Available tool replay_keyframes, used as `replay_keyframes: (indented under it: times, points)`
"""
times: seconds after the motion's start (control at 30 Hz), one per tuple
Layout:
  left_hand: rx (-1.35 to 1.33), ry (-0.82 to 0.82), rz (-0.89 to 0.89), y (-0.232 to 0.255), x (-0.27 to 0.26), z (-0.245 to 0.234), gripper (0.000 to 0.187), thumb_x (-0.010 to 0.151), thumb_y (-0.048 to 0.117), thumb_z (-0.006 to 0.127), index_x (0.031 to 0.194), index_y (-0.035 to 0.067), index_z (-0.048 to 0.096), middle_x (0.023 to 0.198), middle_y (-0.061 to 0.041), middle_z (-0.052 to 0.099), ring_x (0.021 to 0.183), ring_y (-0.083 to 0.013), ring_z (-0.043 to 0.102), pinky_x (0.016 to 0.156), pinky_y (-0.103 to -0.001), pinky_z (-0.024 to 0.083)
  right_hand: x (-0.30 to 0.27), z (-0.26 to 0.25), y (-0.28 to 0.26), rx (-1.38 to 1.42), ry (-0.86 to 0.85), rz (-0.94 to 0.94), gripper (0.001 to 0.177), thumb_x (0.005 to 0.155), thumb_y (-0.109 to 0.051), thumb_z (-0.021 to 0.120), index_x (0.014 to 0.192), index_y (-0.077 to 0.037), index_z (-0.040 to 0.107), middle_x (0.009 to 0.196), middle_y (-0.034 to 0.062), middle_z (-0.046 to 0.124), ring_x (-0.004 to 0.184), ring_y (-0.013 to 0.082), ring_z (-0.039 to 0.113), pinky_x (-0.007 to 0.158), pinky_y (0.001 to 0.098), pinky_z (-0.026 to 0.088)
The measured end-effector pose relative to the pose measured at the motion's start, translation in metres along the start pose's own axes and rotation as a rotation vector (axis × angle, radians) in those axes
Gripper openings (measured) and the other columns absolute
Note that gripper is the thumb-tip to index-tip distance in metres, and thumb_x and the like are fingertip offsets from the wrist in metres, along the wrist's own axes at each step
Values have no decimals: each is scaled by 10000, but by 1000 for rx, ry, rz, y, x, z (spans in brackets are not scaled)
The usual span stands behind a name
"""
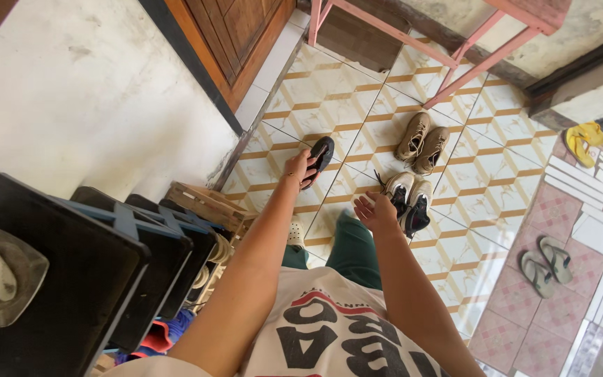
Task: The person ties the laces of a black sneaker, then picks up and places several pairs of shoes onto a wooden shoe rack. The person handles black, blue, white, and beige shoes, arranging them on the rack.
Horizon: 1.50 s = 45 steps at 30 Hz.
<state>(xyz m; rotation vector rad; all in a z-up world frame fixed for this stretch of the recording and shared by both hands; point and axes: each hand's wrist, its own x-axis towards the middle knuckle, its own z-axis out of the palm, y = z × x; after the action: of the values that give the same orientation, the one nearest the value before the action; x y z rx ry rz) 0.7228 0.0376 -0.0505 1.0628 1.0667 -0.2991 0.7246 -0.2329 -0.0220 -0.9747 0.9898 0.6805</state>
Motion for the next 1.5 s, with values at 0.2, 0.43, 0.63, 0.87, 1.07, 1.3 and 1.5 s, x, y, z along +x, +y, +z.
replay_keyframes:
  times: [0.2, 0.43, 0.63, 0.87, 1.07, 1.3, 1.5]
  points:
    - [-21, 113, -62, -8, 4, -12, 493, 913, 567, 548, 1254, 227, 652, 1096, 122, 740, 942, -134, 692, 799, -402, 497, 24, 9, -31, -148, 49, 44, 230, 981, -138, 592, 1192, -52, 622, 1101, 137, 657, 1000, 301, 689, 871, 430, 570]
    - [-181, 191, -127, -12, -5, 4, 506, 932, 520, 523, 1304, 197, 638, 1165, 97, 735, 1034, -154, 704, 919, -457, 466, 74, 20, -77, -558, -16, -22, 182, 958, -154, 612, 1099, -53, 669, 989, 116, 695, 898, 280, 716, 789, 412, 585]
    - [-295, 142, -106, -45, 9, 14, 529, 1002, 544, 461, 1412, 229, 571, 1339, 77, 687, 1196, -171, 662, 1034, -476, 426, 138, 14, -82, -894, -64, -62, 158, 922, -191, 635, 1058, -112, 650, 863, 38, 692, 798, 201, 708, 709, 369, 554]
    - [-276, 219, -252, -111, 44, -7, 541, 985, 583, 435, 1389, 258, 588, 1343, 93, 679, 1216, -165, 643, 992, -457, 425, 187, -11, -15, -1400, -128, -222, 193, 867, -231, 672, 968, -99, 770, 806, 58, 757, 754, 203, 747, 666, 377, 573]
    - [-380, 308, -327, -154, 58, -23, 510, 975, 556, 468, 1363, 252, 600, 1314, 87, 694, 1189, -139, 660, 956, -400, 452, 228, -22, 66, -1692, -410, -476, 260, 837, -244, 695, 1012, -77, 792, 1029, 125, 768, 1009, 306, 712, 897, 407, 552]
    - [-326, 311, -371, -186, 81, -34, 532, 965, 548, 469, 1350, 200, 588, 1319, 83, 690, 1181, -133, 646, 968, -377, 456, 276, 13, 132, -1916, -494, -394, 434, 823, -218, 753, 1220, -88, 638, 1359, 148, 603, 1265, 358, 592, 1045, 431, 494]
    - [-331, 341, -389, -207, 104, -47, 541, 927, 550, 521, 1311, 178, 604, 1279, 52, 707, 1156, -134, 646, 944, -377, 457, 296, 50, 164, -2024, -566, -298, 580, 764, -111, 732, 1321, -197, 595, 1578, 105, 303, 1311, 385, 500, 1034, 505, 475]
